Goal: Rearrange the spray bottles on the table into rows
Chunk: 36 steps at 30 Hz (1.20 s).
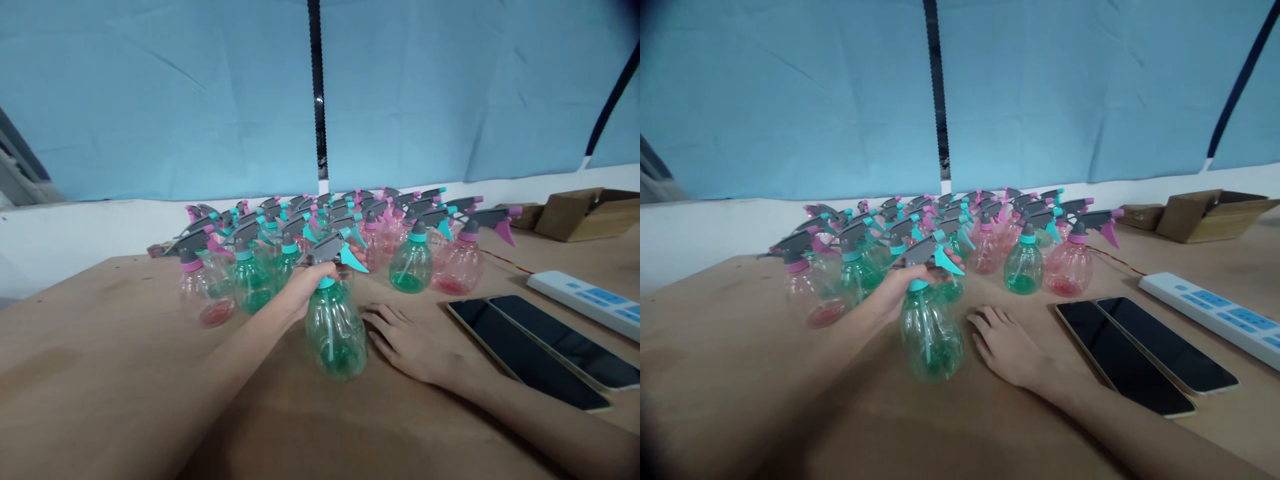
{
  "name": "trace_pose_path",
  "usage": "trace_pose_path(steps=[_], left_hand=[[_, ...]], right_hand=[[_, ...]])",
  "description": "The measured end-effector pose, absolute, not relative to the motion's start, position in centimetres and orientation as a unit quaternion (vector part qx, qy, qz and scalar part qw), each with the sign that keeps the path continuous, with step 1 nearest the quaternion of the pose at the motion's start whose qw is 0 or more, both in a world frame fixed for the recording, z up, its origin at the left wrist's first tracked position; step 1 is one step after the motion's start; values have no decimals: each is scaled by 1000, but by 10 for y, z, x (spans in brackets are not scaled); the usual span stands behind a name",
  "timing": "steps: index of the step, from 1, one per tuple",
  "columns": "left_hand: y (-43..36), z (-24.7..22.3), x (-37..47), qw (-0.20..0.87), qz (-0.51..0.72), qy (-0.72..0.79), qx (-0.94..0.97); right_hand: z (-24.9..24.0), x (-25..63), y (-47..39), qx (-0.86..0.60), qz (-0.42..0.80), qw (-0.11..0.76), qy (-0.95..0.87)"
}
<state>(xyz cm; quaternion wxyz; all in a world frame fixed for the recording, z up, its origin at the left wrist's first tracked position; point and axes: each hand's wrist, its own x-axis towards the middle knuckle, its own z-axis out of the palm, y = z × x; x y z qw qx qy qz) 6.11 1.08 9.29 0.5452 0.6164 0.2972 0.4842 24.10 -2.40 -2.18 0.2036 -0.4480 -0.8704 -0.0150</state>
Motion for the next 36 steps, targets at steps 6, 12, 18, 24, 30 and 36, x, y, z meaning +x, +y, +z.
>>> trace_pose_path(steps=[6, 12, 18, 24, 30, 36], left_hand=[[9, 93, 62, 544, 489, 293, 616], [13, 92, 60, 553, 493, 305, 598], [13, 91, 59, 545, 495, 333, 589], [10, 93, 60, 556, 472, 274, 627], [9, 92, 62, 561, 464, 281, 626], [10, 92, 60, 571, 467, 259, 623]], right_hand=[[-22, 242, -23, -442, -20, 211, -872], [-24, 243, -23, -441, -29, 203, -874], [-23, 242, -24, -441, -32, 209, -872], [-22, 242, -24, -441, -27, 214, -871], [-22, 242, -23, -443, -29, 196, -874], [-25, 243, -22, -434, -30, 219, -873]])
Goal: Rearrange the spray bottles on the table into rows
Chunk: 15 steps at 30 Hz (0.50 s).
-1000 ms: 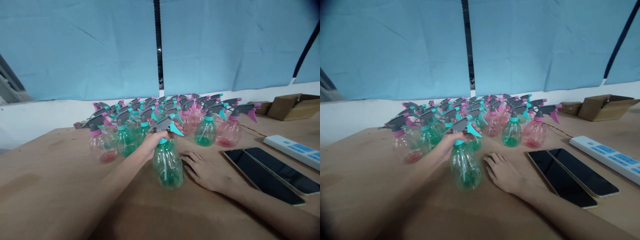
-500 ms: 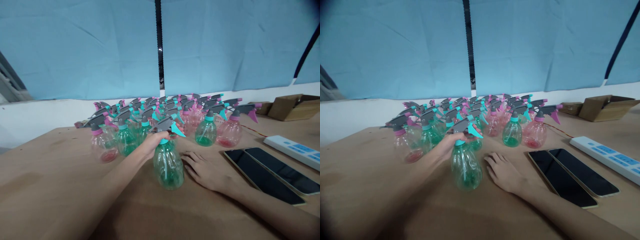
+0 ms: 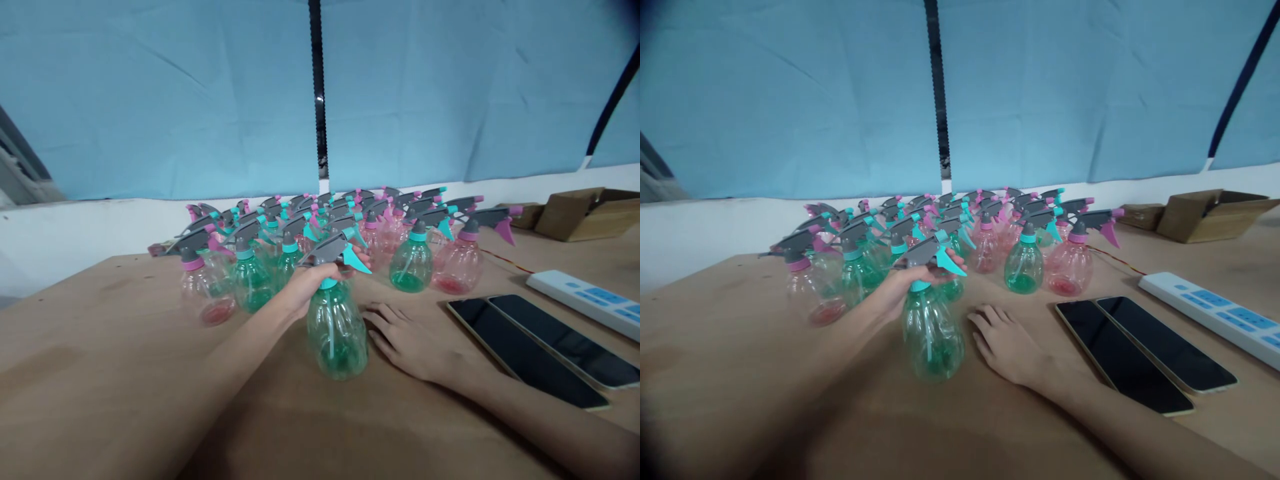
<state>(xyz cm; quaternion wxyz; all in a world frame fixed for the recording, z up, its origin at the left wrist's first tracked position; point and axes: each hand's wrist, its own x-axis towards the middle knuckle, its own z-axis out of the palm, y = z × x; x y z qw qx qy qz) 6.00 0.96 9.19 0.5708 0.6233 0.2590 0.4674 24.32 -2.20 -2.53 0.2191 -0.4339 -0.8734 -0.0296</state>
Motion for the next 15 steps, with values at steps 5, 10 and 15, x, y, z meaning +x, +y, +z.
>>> trace_pose_path(steps=[5, 10, 15], left_hand=[[16, 88, 57, 596, 461, 256, 605], [16, 89, 58, 593, 462, 260, 606], [13, 91, 59, 576, 468, 269, 614]], right_hand=[[-24, 244, -22, -431, -22, 215, -876], [-24, 243, -22, -432, -19, 221, -874], [-25, 243, -22, -432, -24, 220, -874]])
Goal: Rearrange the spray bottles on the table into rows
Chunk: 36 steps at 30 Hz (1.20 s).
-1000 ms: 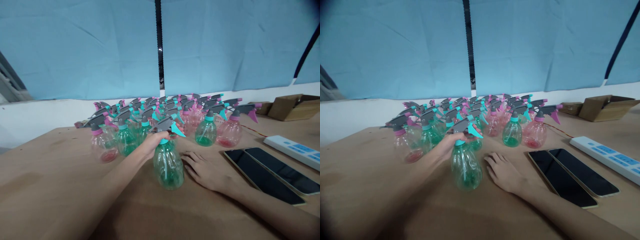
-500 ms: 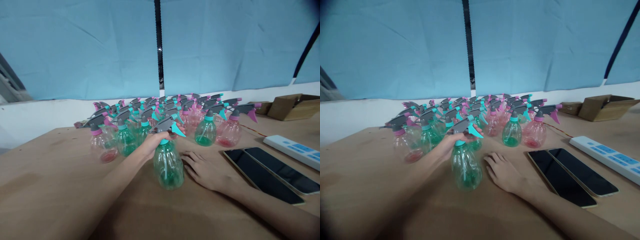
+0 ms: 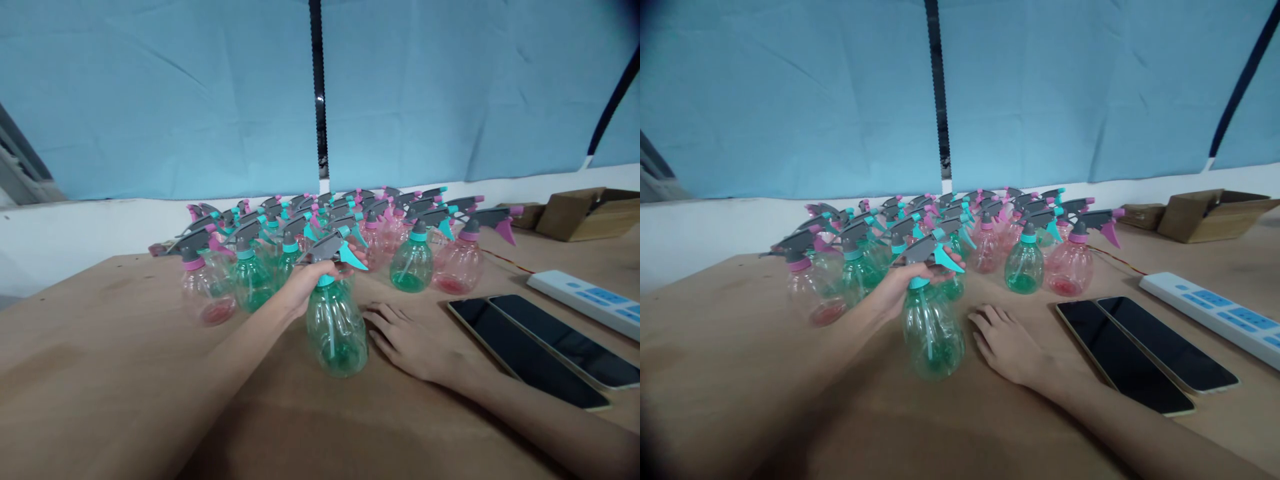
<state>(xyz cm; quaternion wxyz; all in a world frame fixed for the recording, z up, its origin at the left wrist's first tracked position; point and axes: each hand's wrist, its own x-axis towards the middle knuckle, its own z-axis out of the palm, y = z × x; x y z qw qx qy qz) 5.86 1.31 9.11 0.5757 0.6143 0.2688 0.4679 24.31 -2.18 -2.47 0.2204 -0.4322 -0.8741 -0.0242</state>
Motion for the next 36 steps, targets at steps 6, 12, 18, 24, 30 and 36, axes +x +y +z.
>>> trace_pose_path(steps=[6, 12, 18, 24, 30, 36], left_hand=[[13, 92, 59, 570, 474, 276, 611], [13, 91, 58, 548, 479, 308, 612], [17, 88, 57, 578, 478, 273, 602], [17, 88, 57, 583, 474, 260, 606], [11, 90, 61, 556, 482, 276, 619], [1, 82, 69, 483, 468, 327, 664]], right_hand=[[-22, 242, -23, -439, -18, 212, -873], [-23, 242, -23, -441, -27, 217, -870], [-22, 241, -24, -444, -32, 200, -873], [-24, 242, -23, -444, -27, 202, -872], [-17, 238, -27, -439, 70, 256, -858], [-10, 237, -44, -354, 149, 373, -845]])
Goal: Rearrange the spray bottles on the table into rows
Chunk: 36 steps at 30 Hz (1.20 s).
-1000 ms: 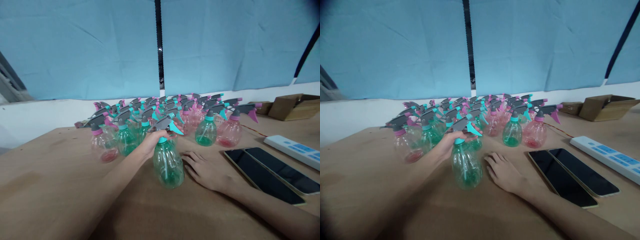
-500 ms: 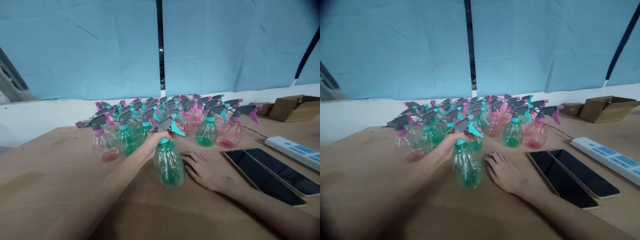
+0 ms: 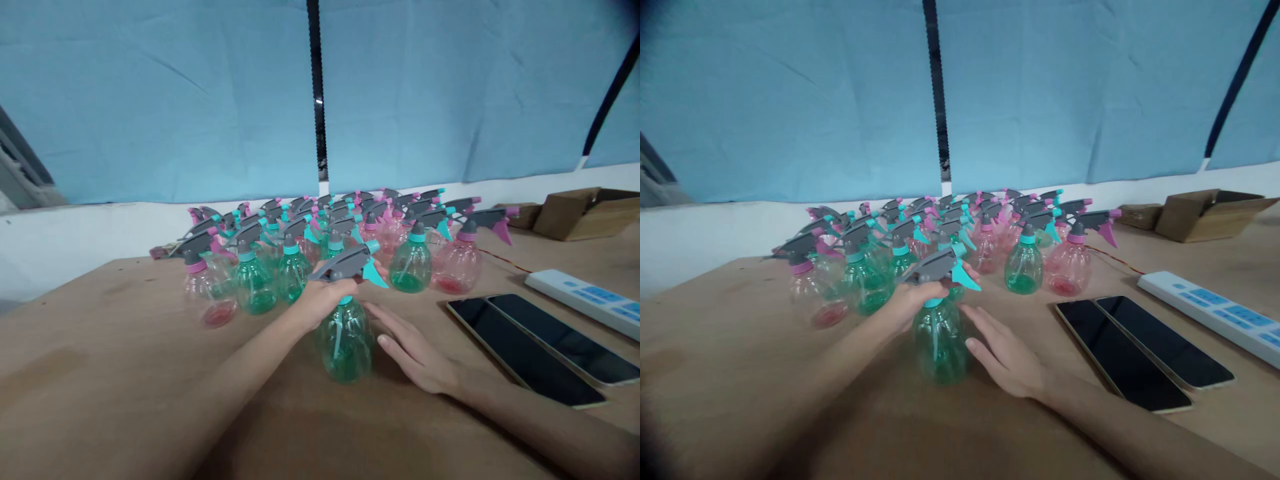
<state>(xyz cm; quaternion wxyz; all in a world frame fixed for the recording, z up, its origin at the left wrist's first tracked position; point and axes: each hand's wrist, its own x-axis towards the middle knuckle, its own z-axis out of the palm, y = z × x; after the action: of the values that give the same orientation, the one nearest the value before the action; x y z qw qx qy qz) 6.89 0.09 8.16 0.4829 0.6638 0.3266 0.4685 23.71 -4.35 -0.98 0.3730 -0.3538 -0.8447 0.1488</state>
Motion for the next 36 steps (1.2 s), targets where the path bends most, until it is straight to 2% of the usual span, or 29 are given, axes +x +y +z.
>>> trace_pose_path(steps=[4, 9, 15, 22, 28, 36], left_hand=[[-3, 79, 76, 391, 449, 312, 740], [-1, 68, 83, 299, 500, 315, 749], [-12, 28, 68, 215, 422, 357, 805], [-33, 7, 29, 126, 191, 394, 890], [-33, 11, 31, 71, 151, 344, 924], [-32, 10, 32, 85, 117, 354, 924]], right_hand=[[-13, 231, -45, -318, 161, 402, -844], [-18, 221, -38, -360, 167, 427, -813], [-11, 236, -28, -422, 125, 446, -779], [-1, 257, -8, -545, 23, 382, -746], [7, 251, 6, -604, -84, 327, -721], [3, 248, 25, -609, -167, 312, -710]])
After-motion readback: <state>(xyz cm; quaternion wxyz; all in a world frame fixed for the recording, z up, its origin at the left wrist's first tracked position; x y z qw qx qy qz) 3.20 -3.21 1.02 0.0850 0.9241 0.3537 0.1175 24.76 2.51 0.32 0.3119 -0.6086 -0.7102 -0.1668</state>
